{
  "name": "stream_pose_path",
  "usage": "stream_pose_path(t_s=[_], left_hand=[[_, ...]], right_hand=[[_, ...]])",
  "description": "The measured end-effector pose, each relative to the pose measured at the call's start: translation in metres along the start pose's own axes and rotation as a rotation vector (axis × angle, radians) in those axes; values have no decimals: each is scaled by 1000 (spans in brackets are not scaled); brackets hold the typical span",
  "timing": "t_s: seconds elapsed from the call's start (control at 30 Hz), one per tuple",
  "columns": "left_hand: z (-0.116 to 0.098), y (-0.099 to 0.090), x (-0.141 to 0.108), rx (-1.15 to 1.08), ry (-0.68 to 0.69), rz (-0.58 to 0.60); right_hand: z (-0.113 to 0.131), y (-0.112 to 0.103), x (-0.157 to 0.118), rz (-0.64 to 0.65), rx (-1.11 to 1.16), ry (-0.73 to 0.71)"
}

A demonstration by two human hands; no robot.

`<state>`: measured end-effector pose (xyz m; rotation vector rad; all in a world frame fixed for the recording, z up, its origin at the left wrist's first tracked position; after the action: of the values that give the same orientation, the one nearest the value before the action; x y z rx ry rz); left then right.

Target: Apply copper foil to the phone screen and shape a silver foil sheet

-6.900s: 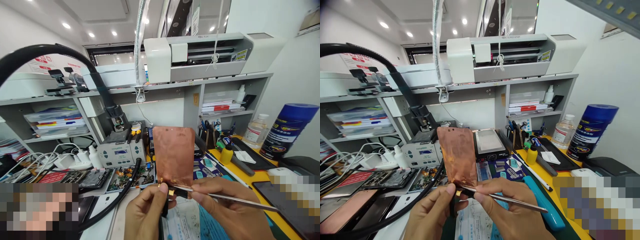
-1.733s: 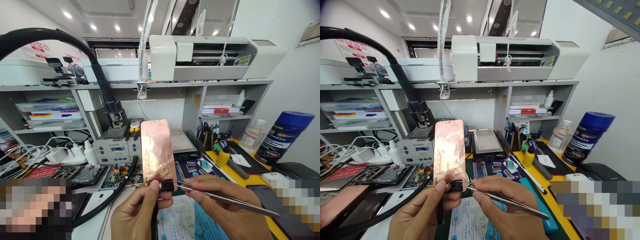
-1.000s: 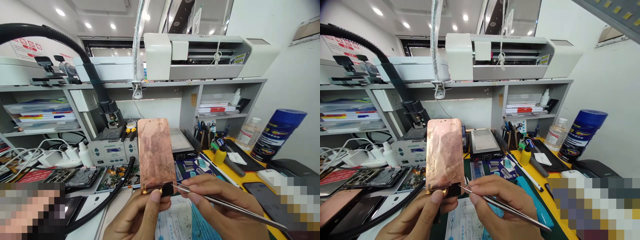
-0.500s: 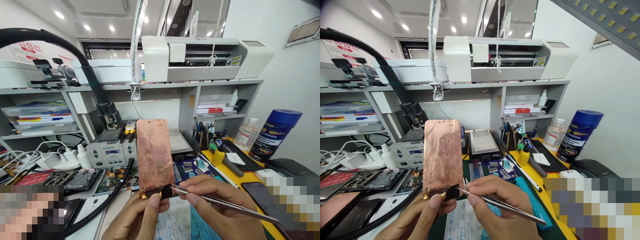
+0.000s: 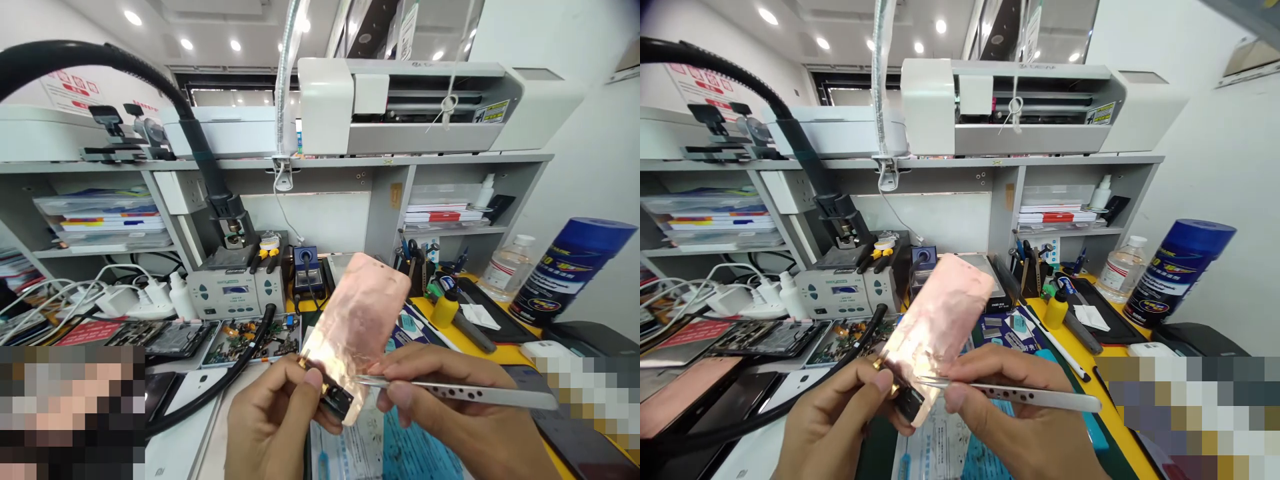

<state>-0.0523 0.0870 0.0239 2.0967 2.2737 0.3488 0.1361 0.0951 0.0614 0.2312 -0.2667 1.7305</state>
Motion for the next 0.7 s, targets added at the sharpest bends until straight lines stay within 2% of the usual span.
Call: stream_pose_path(t_s=[0.2, 0.33, 0.5, 0.7], left_hand=[[4, 2, 7, 32, -123, 198], [8, 1, 11, 115, -120, 324], [5, -2, 12, 239, -66, 357], [0, 3, 9, 418, 73, 387]], right_hand=[[0, 3, -4, -34, -129, 93], [-4, 3, -5, -48, -192, 185], [-17, 5, -3, 23, -142, 377], [-23, 11, 1, 79, -126, 382]])
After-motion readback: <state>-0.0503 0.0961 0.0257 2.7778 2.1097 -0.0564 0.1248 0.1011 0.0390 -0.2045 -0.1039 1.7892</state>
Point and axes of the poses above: each hand's wrist, its own x-axis towards the middle knuckle, its own y-axis out of the palm, z = x × y, the point moved 7 cm from there along x, towards the middle knuckle, and after that the axes turned 5 degrees about z, right-handed, at the moved point
